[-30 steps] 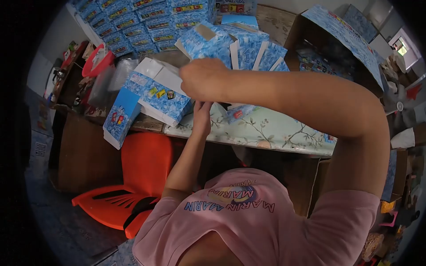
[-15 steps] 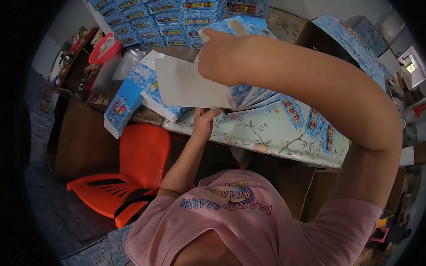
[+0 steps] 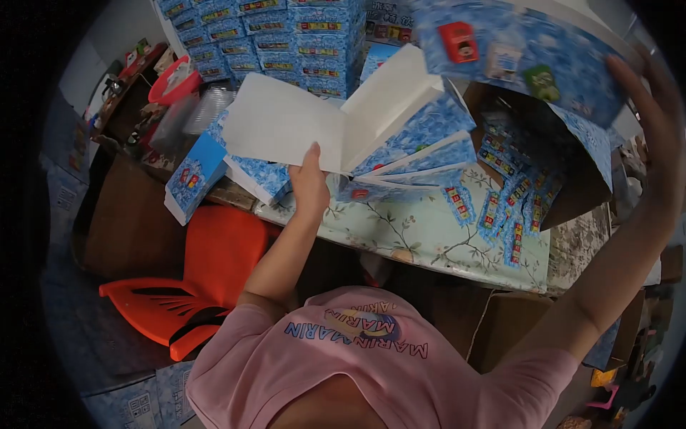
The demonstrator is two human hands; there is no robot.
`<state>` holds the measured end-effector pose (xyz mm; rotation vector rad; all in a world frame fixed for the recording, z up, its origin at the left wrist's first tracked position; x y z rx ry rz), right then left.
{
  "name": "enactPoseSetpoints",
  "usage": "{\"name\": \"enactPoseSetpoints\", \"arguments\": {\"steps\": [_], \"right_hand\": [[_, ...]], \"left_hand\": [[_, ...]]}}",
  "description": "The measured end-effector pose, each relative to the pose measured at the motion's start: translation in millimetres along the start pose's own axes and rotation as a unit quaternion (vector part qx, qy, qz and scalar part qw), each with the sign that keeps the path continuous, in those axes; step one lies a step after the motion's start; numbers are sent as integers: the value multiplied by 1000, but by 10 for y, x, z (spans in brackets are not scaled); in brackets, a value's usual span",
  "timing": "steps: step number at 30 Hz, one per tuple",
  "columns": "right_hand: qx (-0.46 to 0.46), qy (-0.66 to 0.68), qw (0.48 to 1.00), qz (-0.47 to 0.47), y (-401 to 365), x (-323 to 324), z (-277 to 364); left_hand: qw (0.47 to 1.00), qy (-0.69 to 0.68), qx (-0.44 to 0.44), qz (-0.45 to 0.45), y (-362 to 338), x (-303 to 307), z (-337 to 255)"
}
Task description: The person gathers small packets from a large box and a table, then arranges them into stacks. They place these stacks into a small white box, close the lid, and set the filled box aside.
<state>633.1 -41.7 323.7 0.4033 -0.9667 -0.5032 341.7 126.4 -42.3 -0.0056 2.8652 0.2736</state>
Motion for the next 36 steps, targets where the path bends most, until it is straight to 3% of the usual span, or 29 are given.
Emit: {"name": "enactPoseSetpoints", "arguments": {"steps": [2,3,4,6,8,10,11,12,15,17,20,23,25,27,29,31,32,33,34,35,36], "right_hand": [[16,2,991,-134,-633,243,-130],[20,-3,979,-202,-747,677,-601],[16,-12,978,-206,-931,608,-725],[30,160,958,-235,-1311,377,-966],[13,152,960,-234,-1527,-102,-868],[164,42,976,-139,-1598,-726,-547],[188,29,975,-117,-1633,-1027,-508],[174,24,978,-110,-1663,-1350,-570],[147,24,984,-98,-1819,-2325,-806],[72,10,997,-20,-1930,-2965,-1024],[30,45,999,3,-2022,-3464,-843],[-21,110,991,77,-2020,-3644,-699],[51,268,960,65,-1871,-3521,-586],[16,293,955,41,-1710,-3262,-818],[-107,226,968,32,-1557,-3055,-1330],[-120,169,976,-73,-1334,-2851,-1803],[-62,149,980,-113,-1163,-2885,-1926],[-4,129,980,-153,-1017,-2925,-2041],[-4,130,980,-152,-882,-2990,-2156],[-9,284,957,-57,-701,-3190,-2246],[-11,428,903,41,-568,-3362,-2249]], "left_hand": [[985,-150,40,-80,56,46,-486],[987,-134,48,-70,115,88,-631],[990,-119,56,-56,210,197,-741],[988,-76,29,-132,421,537,-916],[986,-98,-22,-132,720,989,-909],[978,-85,-90,-167,889,1429,-1041],[972,-55,-86,-211,960,1662,-1044],[963,-20,-81,-258,1011,1862,-1041],[956,85,-47,-278,1114,2258,-900],[954,119,-30,-274,1159,2541,-679],[958,133,-18,-254,1119,2659,-586],[968,125,-7,-217,1004,2571,-519],[973,117,-7,-200,863,2326,-542],[936,221,-40,-270,465,2034,-667],[960,165,-73,-215,144,1587,-451],[977,209,-5,-38,-119,770,-151],[977,208,0,-41,-260,489,-14],[971,233,23,47,-316,60,220],[956,256,43,136,-321,-221,418],[956,256,39,135,-248,-264,524],[943,260,53,203,-200,-400,691]]}}
Point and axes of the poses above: each hand's wrist, its own y-axis towards the middle knuckle, its own x-axis out of the back of the hand, z = x × y, the point moved 8 cm from there along y, towards the middle knuckle, and after that the axes turned 15 degrees about y, right-handed, at the moved point
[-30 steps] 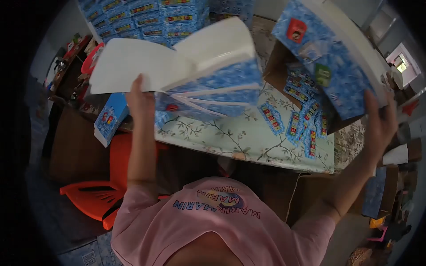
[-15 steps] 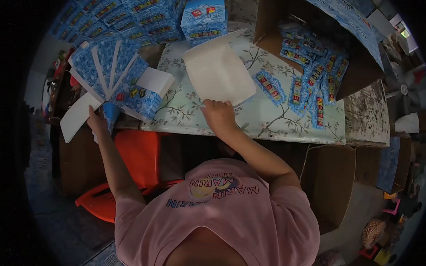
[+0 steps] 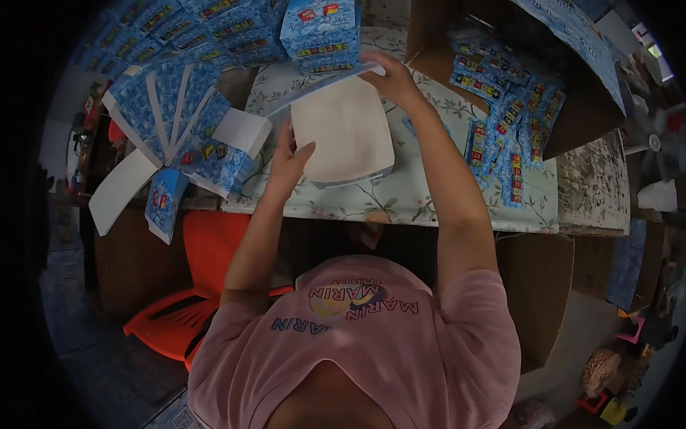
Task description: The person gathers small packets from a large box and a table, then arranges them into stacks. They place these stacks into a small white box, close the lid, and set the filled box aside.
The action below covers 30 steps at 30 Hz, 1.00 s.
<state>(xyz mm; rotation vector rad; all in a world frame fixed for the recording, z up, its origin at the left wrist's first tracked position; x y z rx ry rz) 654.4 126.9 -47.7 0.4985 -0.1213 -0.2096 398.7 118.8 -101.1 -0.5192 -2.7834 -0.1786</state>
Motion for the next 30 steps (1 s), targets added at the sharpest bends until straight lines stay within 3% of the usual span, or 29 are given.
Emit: {"name": "enactPoseSetpoints", "arguments": {"steps": [1,3,7,9,11,13,14,16,18,19,20,21,22,24,26,28,29,30], "right_hand": [[7,0,1000,0,95,8,-10],[-218,-40,973,-65,182,125,-421],[-196,-34,971,-135,371,171,-620],[-203,-49,964,-163,420,113,-705],[-211,-15,976,-58,484,-106,-758],[-143,-65,987,26,255,-159,-155],[-154,-22,987,50,67,-70,-90],[-81,-123,989,-24,-291,511,-42],[-149,-351,913,-146,-711,1451,-239],[-135,-421,872,-210,-926,1912,-211],[-232,-502,804,-219,-1121,2358,-254],[-234,-539,766,-261,-1369,2634,-234],[-234,-573,725,-302,-1574,2782,-270],[-201,-589,743,-245,-1660,2618,-422],[-168,-604,756,-188,-1715,2299,-439],[-109,-560,805,-163,-1672,1813,-363],[-112,-558,806,-160,-1689,1728,-351],[-114,-498,848,-141,-1703,1619,-371]], "left_hand": [[997,9,-3,70,73,-144,43],[998,32,-32,54,147,-9,118],[998,44,-52,15,108,252,76],[999,13,-25,39,84,217,-17],[994,101,-44,-4,80,310,-111],[977,213,11,-9,102,465,2],[981,189,-23,-33,129,521,77],[978,205,11,-25,128,554,124],[969,245,41,-18,129,567,123],[969,244,45,-17,138,534,156],[958,271,-59,-78,142,550,-13],[932,295,-162,-137,70,562,-181],[932,298,-158,-135,-4,508,-346],[855,365,-291,-226,-380,268,-1132],[909,238,-337,-60,-618,-166,-1098],[896,224,-350,156,-835,-898,-1206],[901,217,-321,195,-870,-1189,-1167],[903,210,-291,235,-866,-1479,-1044]]}}
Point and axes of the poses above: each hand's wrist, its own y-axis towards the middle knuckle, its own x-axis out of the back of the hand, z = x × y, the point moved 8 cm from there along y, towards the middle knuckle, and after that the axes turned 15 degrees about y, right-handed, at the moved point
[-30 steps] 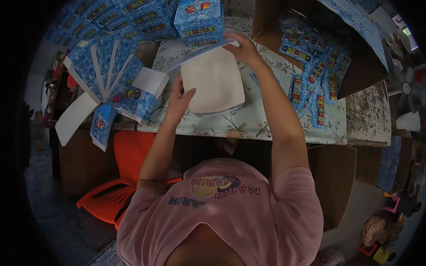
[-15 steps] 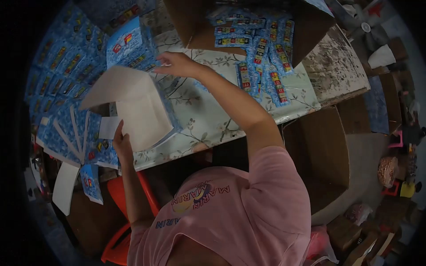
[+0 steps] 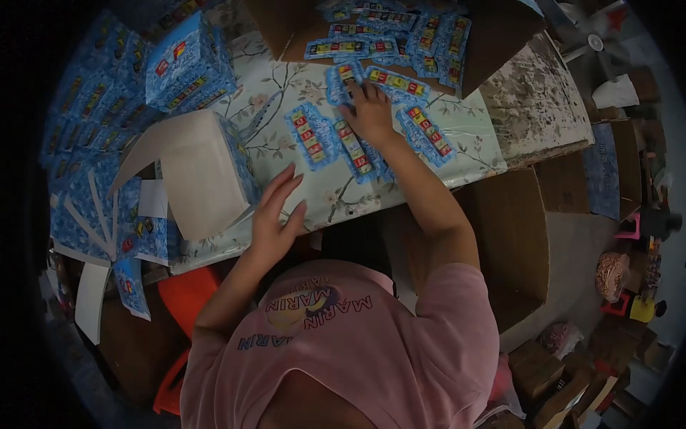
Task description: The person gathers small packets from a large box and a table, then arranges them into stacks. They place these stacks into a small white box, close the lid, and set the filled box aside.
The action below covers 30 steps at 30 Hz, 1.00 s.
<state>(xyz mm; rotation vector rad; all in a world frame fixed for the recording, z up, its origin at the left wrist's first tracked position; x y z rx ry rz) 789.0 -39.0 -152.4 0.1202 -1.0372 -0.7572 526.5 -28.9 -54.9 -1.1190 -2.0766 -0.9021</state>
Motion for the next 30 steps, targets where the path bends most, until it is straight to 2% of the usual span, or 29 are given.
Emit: {"name": "enactPoseSetpoints", "arguments": {"steps": [1,2,4,5,6,7,8,9,11,13,15,16,17,18,19,20,21,22,23,24,25,28,29,30], "right_hand": [[2,70,997,28,-63,-26,93],[-67,210,975,35,-71,172,173],[-121,156,980,-6,-161,553,12],[-159,123,980,6,-270,694,-141],[-195,88,977,17,-366,830,-283],[-194,86,977,20,-516,855,-396],[-100,-22,994,-22,-672,894,-403],[-4,-128,990,-64,-730,960,-224],[-26,-101,994,-37,-743,965,-310],[-53,-73,996,-9,-748,964,-364],[-127,-70,989,-14,-675,981,-573],[-123,-67,990,-14,-633,984,-447],[-72,-61,995,-26,-577,977,-225],[-21,-54,998,-37,-528,973,67],[-82,16,996,41,-531,797,284],[-68,-19,993,92,-609,626,518],[-52,-56,987,140,-642,470,684],[-49,-57,987,139,-627,345,753],[-48,-94,984,145,-618,200,758],[-47,-132,979,150,-592,128,744],[-46,-132,979,151,-544,102,713],[-75,-89,981,154,-312,49,592],[-135,39,972,190,-257,7,494],[-191,166,941,224,-239,-60,438]], "left_hand": [[1000,-2,28,-7,94,-224,129],[998,-3,55,-16,198,-426,302],[992,105,58,-41,443,-634,549],[992,105,59,-39,533,-733,683],[982,170,67,-41,620,-809,809],[969,233,77,-42,642,-851,878],[969,231,79,-43,634,-867,899],[960,271,61,-24,633,-900,886],[949,311,45,-4,558,-932,888],[960,277,9,-23,391,-897,789],[967,254,31,-4,177,-883,709],[971,231,52,11,90,-858,673],[970,235,56,7,28,-798,603],[982,163,91,16,-34,-751,565],[988,87,125,29,-106,-750,562],[987,89,129,29,-155,-759,564],[988,33,151,8,-188,-759,606],[985,-24,171,-13,-203,-758,629],[985,-25,171,-16,-194,-789,593],[955,-178,233,-47,-227,-847,633],[897,-326,289,-75,-283,-932,661],[909,-285,277,-129,-281,-874,578],[909,-286,275,-131,-283,-893,607],[888,-316,308,-129,-306,-946,666]]}}
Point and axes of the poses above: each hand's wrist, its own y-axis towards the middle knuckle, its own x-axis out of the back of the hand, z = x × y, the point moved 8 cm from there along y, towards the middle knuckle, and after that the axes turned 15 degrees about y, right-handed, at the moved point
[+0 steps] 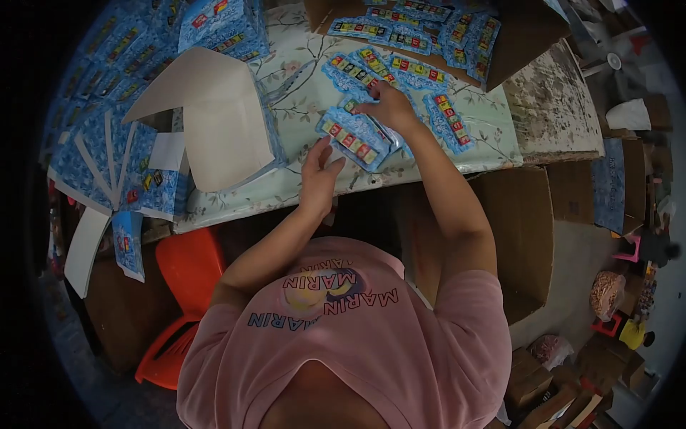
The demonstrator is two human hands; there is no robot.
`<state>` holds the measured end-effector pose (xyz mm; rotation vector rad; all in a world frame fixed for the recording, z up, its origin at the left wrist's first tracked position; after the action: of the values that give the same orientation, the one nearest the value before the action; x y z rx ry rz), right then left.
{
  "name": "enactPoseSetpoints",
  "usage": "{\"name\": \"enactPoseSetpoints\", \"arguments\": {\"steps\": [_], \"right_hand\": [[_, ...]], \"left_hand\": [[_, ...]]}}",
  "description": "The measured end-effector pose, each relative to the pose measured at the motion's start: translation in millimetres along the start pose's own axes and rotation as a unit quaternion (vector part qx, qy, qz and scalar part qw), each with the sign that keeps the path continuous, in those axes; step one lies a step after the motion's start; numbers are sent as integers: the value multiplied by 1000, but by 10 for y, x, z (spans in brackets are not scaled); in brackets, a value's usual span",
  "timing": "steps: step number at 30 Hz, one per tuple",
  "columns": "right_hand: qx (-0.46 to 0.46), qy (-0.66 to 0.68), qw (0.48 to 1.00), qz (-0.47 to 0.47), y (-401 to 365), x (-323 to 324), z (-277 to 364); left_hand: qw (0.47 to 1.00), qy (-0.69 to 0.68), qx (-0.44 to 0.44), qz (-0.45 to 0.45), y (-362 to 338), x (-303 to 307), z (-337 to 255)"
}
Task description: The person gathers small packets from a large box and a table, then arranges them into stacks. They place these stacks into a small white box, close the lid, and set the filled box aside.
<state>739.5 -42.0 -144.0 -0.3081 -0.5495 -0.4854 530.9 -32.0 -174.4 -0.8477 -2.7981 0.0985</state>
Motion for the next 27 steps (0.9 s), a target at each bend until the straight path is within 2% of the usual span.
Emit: {"name": "enactPoseSetpoints", "arguments": {"steps": [1,2,3,4,6,8,9,10,11,13,14,15,17,18,19,20,21,23,24,25,26,27], "right_hand": [[1,-4,1000,2,39,-7,-12],[-2,68,997,29,60,-85,-54],[-7,140,989,55,59,-162,-62],[-8,139,989,57,57,-199,-74],[-30,304,944,120,9,-388,-55],[-4,266,958,110,-84,-399,135],[22,229,968,95,-150,-377,227],[99,138,981,90,-257,-382,360],[102,137,981,89,-326,-383,413],[162,-101,960,207,-459,-565,638],[209,-55,944,248,-429,-583,689],[210,-54,945,247,-254,-527,685],[93,45,985,136,381,-201,554],[97,47,985,134,606,-202,502],[192,-115,974,-41,802,-45,527],[273,-269,898,-215,794,41,635],[275,-264,898,-219,823,-20,672],[200,-299,930,-71,992,-332,572],[204,-298,930,-73,938,-301,659],[173,-89,980,-45,851,-197,716],[133,124,983,-14,784,-148,694],[136,417,899,-2,744,-102,591]], "left_hand": [[999,-28,42,-3,5,-10,87],[999,-31,44,-4,7,-21,114],[986,-130,105,17,-10,-63,117],[960,-226,164,37,-30,-122,148],[970,-187,145,52,27,-119,141],[979,-147,124,65,84,-96,113],[997,67,-40,0,144,79,-136],[937,277,-202,-65,109,150,-422],[937,276,-205,-66,155,222,-460],[832,468,-291,-61,203,232,-695],[808,481,-337,-54,213,226,-768],[807,482,-337,-53,244,268,-750],[883,395,-202,155,389,165,-425],[881,399,-205,152,397,151,-433],[873,410,-223,140,358,131,-465],[865,421,-241,127,319,122,-495],[863,426,-243,125,310,129,-503],[868,411,-238,146,297,145,-490],[867,413,-240,143,276,170,-483],[893,373,-228,106,267,254,-488],[916,332,-215,71,281,332,-482],[916,330,-216,71,308,327,-456]]}}
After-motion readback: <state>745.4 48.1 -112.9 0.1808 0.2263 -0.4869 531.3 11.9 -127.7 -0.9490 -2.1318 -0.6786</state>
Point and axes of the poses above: each hand's wrist, its own y-axis towards the middle knuckle, its own x-axis out of the back of the hand, z = x × y, the point moved 8 cm from there along y, towards the middle knuckle, and after that the axes turned 15 degrees about y, right-handed, at the moved point
